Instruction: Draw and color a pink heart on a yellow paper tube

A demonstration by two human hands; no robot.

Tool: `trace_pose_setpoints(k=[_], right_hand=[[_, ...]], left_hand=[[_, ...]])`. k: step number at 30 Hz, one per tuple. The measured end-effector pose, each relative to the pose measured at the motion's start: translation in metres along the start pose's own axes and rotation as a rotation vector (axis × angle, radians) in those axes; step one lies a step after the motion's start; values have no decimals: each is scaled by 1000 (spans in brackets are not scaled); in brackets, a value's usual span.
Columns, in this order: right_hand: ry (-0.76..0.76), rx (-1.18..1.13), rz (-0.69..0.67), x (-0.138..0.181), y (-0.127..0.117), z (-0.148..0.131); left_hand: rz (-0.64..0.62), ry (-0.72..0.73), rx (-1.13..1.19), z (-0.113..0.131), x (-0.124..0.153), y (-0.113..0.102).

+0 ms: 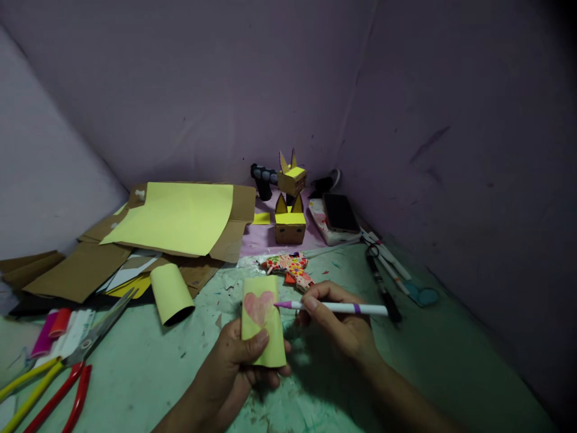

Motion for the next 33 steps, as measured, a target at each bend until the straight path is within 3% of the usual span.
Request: trace_pose_setpoints(k=[33], right_hand=[[-41, 91, 10, 0, 1, -9]], left_hand=[[62, 26, -26, 3, 3, 2]])
Point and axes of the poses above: each hand's wrist, its own x-axis away from the middle knuckle, its own y-axis out of the palm, z = x × y, the point moved 4 cm from there along -x, towards the middle knuckle, and after that the axes turned 8 degrees about -x, right-handed, at the moved point
